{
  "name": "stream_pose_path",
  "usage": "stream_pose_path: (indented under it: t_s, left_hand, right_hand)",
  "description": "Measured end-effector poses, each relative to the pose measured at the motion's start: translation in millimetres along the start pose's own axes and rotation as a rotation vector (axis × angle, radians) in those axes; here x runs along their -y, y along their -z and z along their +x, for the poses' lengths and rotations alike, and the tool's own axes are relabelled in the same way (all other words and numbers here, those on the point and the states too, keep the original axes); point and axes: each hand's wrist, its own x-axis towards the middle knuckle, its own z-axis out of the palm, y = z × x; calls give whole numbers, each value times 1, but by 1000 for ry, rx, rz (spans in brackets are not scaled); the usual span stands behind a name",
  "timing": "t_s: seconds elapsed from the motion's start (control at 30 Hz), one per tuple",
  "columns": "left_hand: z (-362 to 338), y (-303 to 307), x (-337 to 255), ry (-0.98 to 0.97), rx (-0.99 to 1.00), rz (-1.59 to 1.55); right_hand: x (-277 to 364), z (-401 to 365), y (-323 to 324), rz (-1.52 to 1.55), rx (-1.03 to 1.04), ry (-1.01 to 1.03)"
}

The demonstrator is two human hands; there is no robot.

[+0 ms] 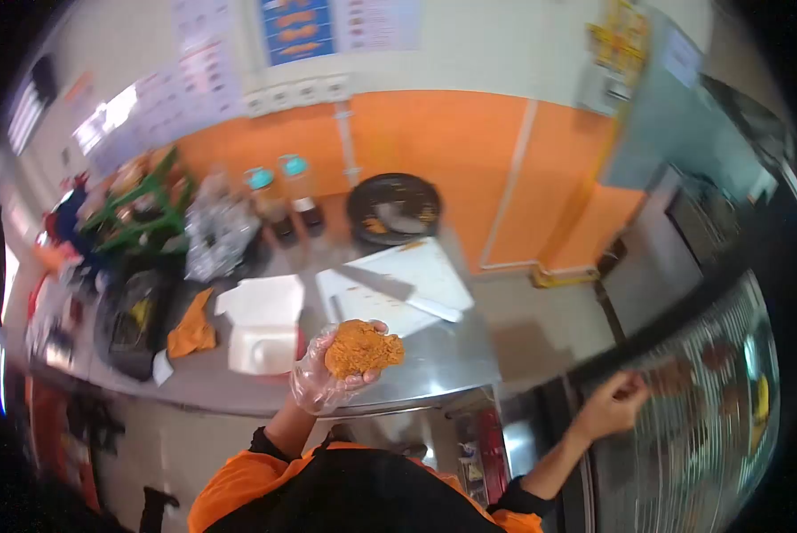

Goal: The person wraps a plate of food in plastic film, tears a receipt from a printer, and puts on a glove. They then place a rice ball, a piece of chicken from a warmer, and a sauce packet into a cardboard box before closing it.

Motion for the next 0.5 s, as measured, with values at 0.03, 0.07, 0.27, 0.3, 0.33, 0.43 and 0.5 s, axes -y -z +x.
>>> stream_pose_path:
  t_s: [0.03,0.07,0.27,0.3,0.33,0.43,0.5]
  left_hand:
    - [-19,4,-12,-61,-142,79]
    - [-37,32,-28,-62,-54,169]
    - [-148,142,-115,-20,-636,1028]
    - [-151,153,-119,-24,-647,1024]
    - [-152,165,-122,-87,-621,1387]
    - [-145,186,-123,-109,-491,1805]
    - [-126,144,-122,319,-464,2167]
  right_hand:
    - [-3,1,-3,-72,0,18]
    - [-17,12,-4,-138,-36,43]
    - [31,-32,13,-240,52,-78]
    - [43,-46,15,-235,60,-72]
    - [52,-65,16,-176,162,-128]
    - [30,-113,0,-92,334,-128]
    - [43,-138,2,-148,444,-151]
